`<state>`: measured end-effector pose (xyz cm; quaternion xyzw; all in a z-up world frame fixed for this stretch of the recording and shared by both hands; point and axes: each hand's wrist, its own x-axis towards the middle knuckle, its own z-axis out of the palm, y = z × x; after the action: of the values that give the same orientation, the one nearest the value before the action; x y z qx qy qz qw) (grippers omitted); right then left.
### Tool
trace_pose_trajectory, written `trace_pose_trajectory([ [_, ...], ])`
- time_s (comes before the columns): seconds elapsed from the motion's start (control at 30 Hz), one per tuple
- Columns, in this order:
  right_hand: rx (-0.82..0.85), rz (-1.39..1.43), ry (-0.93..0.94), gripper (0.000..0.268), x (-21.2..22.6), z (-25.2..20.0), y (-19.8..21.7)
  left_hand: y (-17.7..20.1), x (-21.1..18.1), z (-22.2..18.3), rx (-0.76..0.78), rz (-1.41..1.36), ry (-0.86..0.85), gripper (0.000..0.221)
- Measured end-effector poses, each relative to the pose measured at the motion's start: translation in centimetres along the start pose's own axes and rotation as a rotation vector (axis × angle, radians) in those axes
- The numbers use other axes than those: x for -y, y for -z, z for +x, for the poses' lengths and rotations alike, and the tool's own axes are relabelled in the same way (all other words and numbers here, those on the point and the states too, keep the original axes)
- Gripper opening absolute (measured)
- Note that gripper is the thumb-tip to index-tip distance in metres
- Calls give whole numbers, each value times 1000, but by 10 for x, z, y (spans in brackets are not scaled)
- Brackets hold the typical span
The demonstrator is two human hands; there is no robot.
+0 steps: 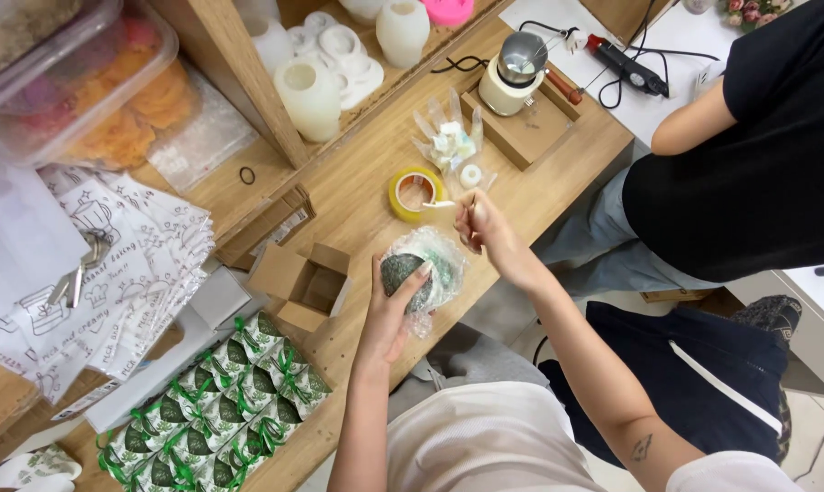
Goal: Retrieve a package, unbox it, and inspect the contents at a workbench.
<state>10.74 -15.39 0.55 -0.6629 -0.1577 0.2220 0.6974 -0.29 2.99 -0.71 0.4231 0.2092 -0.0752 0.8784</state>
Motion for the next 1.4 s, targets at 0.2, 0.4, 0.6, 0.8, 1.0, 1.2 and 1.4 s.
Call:
trace_pose_trajectory([
  [0.2, -19, -526, -94, 37, 30, 5, -12, 25, 24, 12, 67, -7, 121, 56],
  [0.4, 138, 203, -364, 31, -27, 12, -6, 25, 32, 3, 37, 7, 115, 78],
  [0.6, 32, 219, -279, 26, -41, 6, -19, 9, 25, -24, -155, 888, -577, 91],
  [0.8, 53, 177, -280, 25, -25, -1, -33, -12, 5, -28, -260, 1275, -732, 57],
  [1.0, 149, 54, -250, 27, -20, -8, -42, -2, 25, -19, -162, 1162, -753, 37],
  [1.2, 101, 143, -269, 33, -22, -8, -44, 1, 35, -19, -154, 1295, -946, 32],
  [1.4, 84, 132, -267, 30, -18, -7, -45, 15, 41, -16, -56, 1083, -881, 7],
])
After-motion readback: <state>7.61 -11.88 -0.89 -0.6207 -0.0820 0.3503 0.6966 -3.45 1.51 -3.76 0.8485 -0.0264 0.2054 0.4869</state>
